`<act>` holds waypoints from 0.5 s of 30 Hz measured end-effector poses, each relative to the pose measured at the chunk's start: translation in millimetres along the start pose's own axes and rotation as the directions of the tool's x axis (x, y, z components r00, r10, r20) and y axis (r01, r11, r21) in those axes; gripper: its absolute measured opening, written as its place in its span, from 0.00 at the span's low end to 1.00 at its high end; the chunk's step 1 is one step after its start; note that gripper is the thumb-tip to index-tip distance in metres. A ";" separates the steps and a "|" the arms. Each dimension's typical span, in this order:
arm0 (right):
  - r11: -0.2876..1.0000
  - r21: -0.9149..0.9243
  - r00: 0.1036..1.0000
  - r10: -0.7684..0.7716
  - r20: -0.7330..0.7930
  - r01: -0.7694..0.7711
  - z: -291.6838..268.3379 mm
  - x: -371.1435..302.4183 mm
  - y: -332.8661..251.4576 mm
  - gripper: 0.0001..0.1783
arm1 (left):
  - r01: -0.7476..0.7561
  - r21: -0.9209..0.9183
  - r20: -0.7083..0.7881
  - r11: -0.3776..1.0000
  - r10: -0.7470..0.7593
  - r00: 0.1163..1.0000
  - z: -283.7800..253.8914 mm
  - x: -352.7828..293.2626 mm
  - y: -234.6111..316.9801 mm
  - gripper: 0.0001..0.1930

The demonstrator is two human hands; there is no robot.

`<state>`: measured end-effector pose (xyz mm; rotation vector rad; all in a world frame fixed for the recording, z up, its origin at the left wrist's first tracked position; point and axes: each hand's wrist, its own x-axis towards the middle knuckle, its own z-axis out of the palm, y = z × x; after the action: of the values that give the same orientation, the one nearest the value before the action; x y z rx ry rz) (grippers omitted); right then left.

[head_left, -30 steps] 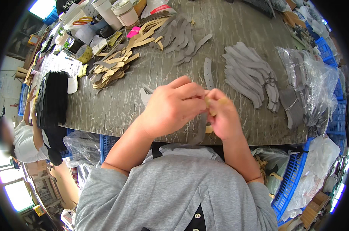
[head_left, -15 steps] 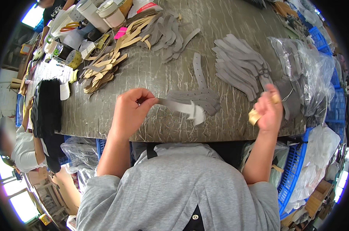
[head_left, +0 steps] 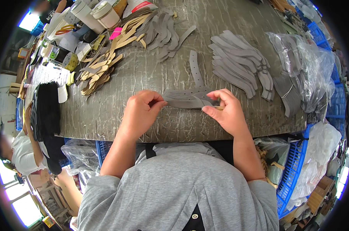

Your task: The person repeatedly picks up small gray and beige shoe components, aligns them, and presses them together by hand. They handle the parts one at a time, occasionally stacking completed pieces on the table. The workspace contains piles of similar components and plastic packaging.

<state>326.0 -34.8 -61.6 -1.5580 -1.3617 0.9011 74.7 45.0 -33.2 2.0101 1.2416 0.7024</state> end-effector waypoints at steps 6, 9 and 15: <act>0.988 0.157 1.000 -0.001 -0.008 0.003 16.0 9.1 9.3 0.09 | -0.004 -0.043 0.026 0.999 0.005 1.000 -0.6 -2.5 9.5 0.04; 0.891 0.448 0.965 0.048 -0.257 0.075 9.5 -0.5 8.1 0.05 | 0.157 -0.104 0.072 0.982 -0.150 0.986 -3.4 -2.2 5.8 0.04; 0.718 0.695 0.923 0.236 -0.302 0.044 -111.9 -75.9 31.1 0.12 | 0.292 -0.157 0.089 0.944 -0.280 0.956 -11.2 1.1 -0.3 0.03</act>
<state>429.2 -126.9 -50.0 -1.1205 -0.5489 0.9686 66.8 48.9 -26.2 1.6587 1.3526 0.5731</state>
